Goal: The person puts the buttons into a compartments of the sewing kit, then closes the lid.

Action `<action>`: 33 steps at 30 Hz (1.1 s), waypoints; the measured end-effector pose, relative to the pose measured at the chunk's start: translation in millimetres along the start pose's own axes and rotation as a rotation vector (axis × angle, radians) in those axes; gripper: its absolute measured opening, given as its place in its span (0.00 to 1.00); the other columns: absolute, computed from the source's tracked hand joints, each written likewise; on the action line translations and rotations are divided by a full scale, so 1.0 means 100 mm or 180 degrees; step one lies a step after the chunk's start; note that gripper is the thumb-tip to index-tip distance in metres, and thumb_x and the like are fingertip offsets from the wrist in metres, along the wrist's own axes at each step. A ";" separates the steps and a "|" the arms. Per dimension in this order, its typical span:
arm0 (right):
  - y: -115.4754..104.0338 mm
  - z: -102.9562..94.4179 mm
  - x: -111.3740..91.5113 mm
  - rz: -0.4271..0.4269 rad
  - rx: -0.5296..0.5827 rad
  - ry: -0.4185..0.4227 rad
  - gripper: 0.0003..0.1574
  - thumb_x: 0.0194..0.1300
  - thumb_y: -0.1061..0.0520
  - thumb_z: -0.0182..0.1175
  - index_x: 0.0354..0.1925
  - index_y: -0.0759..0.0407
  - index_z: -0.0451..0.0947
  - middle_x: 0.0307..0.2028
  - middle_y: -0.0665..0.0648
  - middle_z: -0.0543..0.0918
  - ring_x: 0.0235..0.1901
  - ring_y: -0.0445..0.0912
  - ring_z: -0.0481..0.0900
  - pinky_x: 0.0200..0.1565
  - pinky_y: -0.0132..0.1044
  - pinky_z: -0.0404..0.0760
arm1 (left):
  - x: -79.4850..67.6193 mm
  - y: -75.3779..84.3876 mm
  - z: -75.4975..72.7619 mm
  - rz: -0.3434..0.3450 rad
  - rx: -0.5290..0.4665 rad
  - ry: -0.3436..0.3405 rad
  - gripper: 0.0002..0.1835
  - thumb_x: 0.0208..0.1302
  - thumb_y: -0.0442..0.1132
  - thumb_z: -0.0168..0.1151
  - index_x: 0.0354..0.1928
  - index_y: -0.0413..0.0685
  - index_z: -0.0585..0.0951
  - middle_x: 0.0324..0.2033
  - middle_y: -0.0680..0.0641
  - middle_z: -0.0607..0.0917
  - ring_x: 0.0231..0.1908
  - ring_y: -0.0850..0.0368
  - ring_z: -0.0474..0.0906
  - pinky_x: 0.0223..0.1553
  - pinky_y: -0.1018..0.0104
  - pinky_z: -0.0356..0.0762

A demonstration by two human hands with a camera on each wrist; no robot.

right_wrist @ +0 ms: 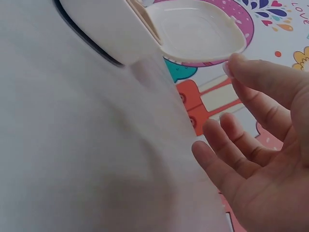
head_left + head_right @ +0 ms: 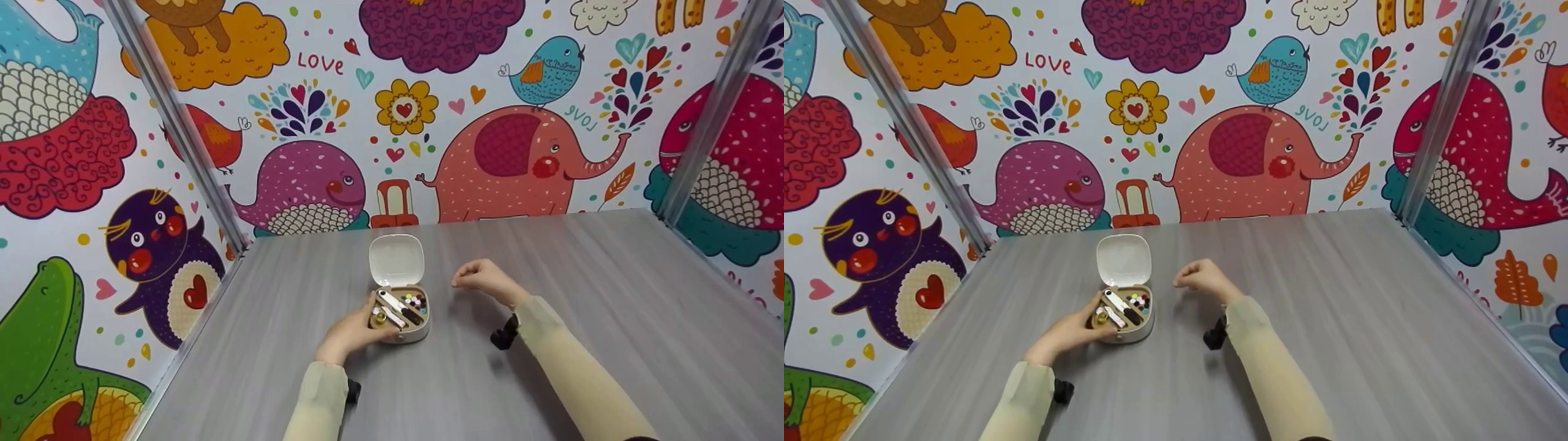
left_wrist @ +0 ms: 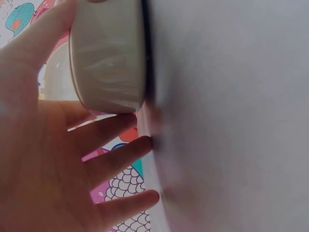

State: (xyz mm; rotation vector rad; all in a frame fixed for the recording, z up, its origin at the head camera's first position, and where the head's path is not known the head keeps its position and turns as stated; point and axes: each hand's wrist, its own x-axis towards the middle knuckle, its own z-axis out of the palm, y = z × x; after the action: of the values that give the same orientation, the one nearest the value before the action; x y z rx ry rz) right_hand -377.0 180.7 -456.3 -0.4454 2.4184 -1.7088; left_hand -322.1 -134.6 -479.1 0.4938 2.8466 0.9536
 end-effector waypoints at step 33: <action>0.15 0.82 0.38 0.0031 0.0377 0.0485 0.08 0.56 0.63 0.69 0.31 0.69 0.83 0.23 0.49 0.83 0.22 0.37 0.72 0.25 0.29 0.71 | 0.00 -0.01 0.00 -0.0045 -0.0030 0.0013 0.58 0.52 0.68 0.65 0.76 0.44 0.51 0.68 0.36 0.65 0.61 0.36 0.69 0.58 0.43 0.68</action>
State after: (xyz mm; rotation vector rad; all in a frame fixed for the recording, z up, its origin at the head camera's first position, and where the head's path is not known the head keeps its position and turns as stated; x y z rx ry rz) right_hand -391.4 99.3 -496.3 -0.2974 2.3969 -1.9347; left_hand -322.0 -135.0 -479.8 0.4708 2.8440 0.9664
